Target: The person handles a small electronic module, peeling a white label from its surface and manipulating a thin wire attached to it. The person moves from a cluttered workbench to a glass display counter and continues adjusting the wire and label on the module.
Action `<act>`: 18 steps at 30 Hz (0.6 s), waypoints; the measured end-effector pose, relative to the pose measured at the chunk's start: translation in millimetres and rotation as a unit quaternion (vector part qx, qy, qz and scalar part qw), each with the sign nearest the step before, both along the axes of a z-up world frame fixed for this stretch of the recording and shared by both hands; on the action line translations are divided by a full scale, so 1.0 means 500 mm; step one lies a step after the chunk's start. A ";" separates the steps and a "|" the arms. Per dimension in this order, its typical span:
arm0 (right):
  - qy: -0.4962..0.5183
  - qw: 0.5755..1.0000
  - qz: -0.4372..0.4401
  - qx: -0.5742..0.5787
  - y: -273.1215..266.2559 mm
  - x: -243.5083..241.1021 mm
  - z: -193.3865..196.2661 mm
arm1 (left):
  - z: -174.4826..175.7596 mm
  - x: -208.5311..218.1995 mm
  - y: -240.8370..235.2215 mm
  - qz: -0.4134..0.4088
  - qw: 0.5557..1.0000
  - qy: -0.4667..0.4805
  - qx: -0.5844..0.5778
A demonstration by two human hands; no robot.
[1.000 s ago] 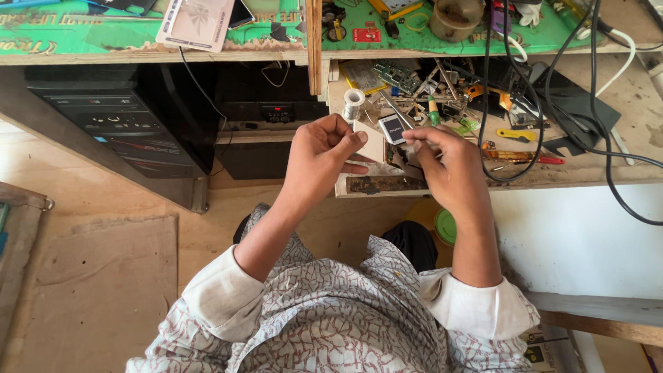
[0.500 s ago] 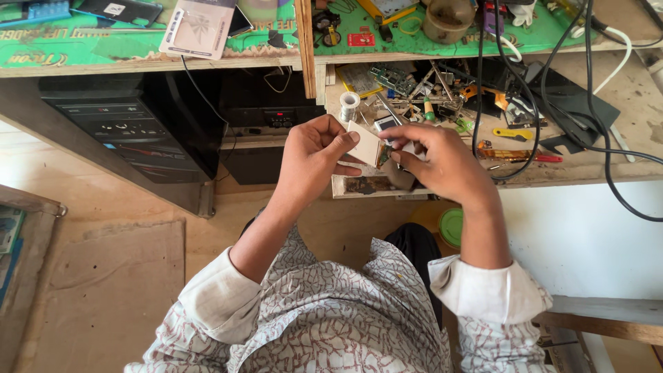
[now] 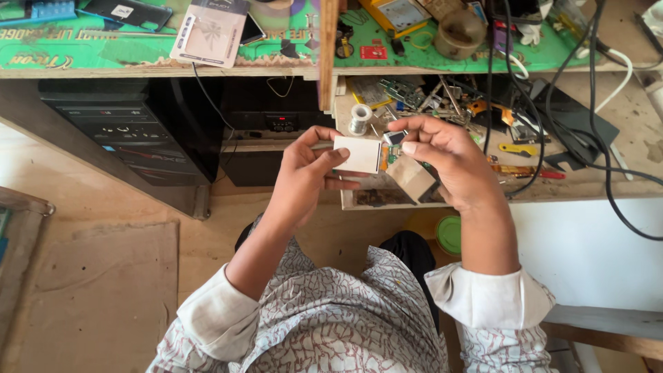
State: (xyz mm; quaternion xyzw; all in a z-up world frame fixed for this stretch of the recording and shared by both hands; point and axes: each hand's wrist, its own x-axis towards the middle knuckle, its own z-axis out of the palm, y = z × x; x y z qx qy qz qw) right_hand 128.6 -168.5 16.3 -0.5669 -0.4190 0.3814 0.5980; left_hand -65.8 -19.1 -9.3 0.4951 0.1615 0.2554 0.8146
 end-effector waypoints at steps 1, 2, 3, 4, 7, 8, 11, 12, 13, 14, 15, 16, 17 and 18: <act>0.033 0.999 -0.002 -0.008 0.002 -0.004 0.004 | 0.001 -0.007 0.001 -0.009 1.000 -0.007 -0.018; 0.066 0.998 -0.004 -0.017 0.005 -0.009 0.007 | 0.002 -0.014 0.003 -0.018 0.999 -0.015 -0.036; 0.070 0.997 -0.008 -0.026 0.008 -0.017 0.011 | 0.004 -0.025 0.003 -0.025 0.998 -0.020 -0.056; 0.074 0.997 -0.012 -0.035 0.011 -0.025 0.017 | 0.008 -0.036 -0.001 -0.019 0.998 -0.012 -0.065; 0.079 0.996 -0.032 -0.038 0.023 -0.054 0.050 | 0.036 -0.054 -0.001 -0.007 0.997 0.003 -0.070; 0.082 0.995 -0.038 -0.036 0.028 -0.066 0.062 | 0.045 -0.057 -0.001 -0.004 0.998 0.011 -0.068; 0.067 0.997 -0.024 -0.033 0.037 -0.099 0.098 | 0.064 -0.091 -0.010 0.013 0.995 0.047 -0.086; 0.069 0.996 -0.017 -0.056 0.042 -0.107 0.116 | 0.076 -0.102 -0.013 0.019 0.994 0.058 -0.093; 0.071 0.994 -0.011 -0.077 0.049 -0.117 0.135 | 0.091 -0.114 -0.014 0.031 0.992 0.069 -0.102; 0.073 0.993 -0.005 -0.097 0.056 -0.126 0.155 | 0.107 -0.127 -0.017 0.044 0.990 0.080 -0.110; 0.065 0.992 0.013 -0.105 0.060 -0.133 0.177 | 0.123 -0.138 -0.023 0.054 0.987 0.089 -0.121; 0.057 0.992 0.031 -0.112 0.064 -0.141 0.198 | 0.141 -0.151 -0.029 0.061 0.985 0.099 -0.125; 0.050 0.990 0.051 -0.119 0.069 -0.151 0.219 | 0.160 -0.169 -0.035 0.071 0.983 0.109 -0.129; 0.047 0.990 0.068 -0.118 0.072 -0.164 0.241 | 0.181 -0.188 -0.041 0.081 0.981 0.119 -0.133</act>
